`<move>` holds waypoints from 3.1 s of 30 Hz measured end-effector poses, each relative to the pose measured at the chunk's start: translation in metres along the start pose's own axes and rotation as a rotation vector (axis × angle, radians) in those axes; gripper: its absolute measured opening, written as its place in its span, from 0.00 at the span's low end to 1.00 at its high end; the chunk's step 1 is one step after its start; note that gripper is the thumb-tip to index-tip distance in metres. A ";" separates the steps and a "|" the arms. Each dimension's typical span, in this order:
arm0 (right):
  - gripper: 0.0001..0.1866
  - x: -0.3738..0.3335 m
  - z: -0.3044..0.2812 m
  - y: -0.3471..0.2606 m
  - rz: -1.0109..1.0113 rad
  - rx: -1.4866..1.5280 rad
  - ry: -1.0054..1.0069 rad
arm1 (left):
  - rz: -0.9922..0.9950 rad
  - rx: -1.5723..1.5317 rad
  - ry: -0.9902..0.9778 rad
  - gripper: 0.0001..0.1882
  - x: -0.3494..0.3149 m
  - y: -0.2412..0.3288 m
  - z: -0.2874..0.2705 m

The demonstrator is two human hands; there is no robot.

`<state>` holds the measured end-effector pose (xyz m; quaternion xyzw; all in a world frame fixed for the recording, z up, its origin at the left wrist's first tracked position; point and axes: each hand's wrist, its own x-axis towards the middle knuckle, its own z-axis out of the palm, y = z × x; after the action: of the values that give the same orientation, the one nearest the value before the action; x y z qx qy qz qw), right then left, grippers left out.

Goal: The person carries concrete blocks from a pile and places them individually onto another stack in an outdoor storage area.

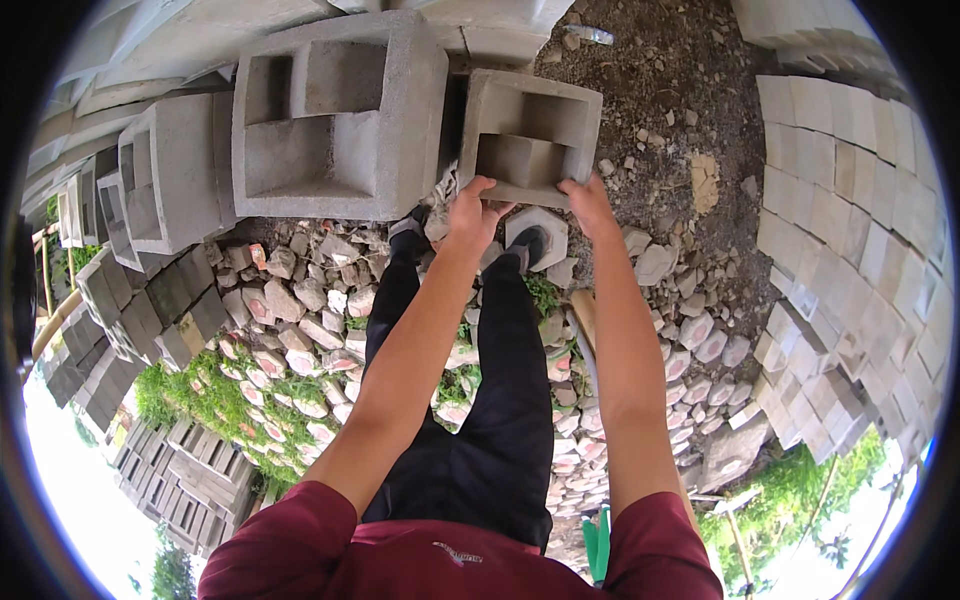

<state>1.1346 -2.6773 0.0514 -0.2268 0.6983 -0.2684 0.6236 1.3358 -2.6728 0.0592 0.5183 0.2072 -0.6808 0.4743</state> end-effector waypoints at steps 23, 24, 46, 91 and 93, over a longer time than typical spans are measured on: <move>0.23 -0.003 -0.001 0.003 0.036 0.011 0.095 | -0.030 -0.066 -0.002 0.14 0.000 0.000 0.006; 0.23 -0.003 0.000 0.002 0.028 0.015 0.085 | -0.019 -0.069 -0.008 0.14 0.000 0.000 0.006; 0.27 -0.008 0.006 0.002 -0.037 0.002 0.064 | -0.066 -0.027 -0.011 0.20 -0.008 0.011 0.008; 0.34 -0.254 0.194 0.312 0.196 0.275 0.676 | -0.400 1.381 -0.343 0.19 -0.084 0.036 -0.150; 0.34 -0.270 0.211 0.331 0.184 0.378 0.709 | -0.397 1.459 -0.376 0.19 -0.085 0.021 -0.169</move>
<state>1.3822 -2.2718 0.0191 0.0618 0.8256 -0.3967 0.3964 1.4412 -2.5150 0.0768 0.5283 -0.2881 -0.7935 -0.0905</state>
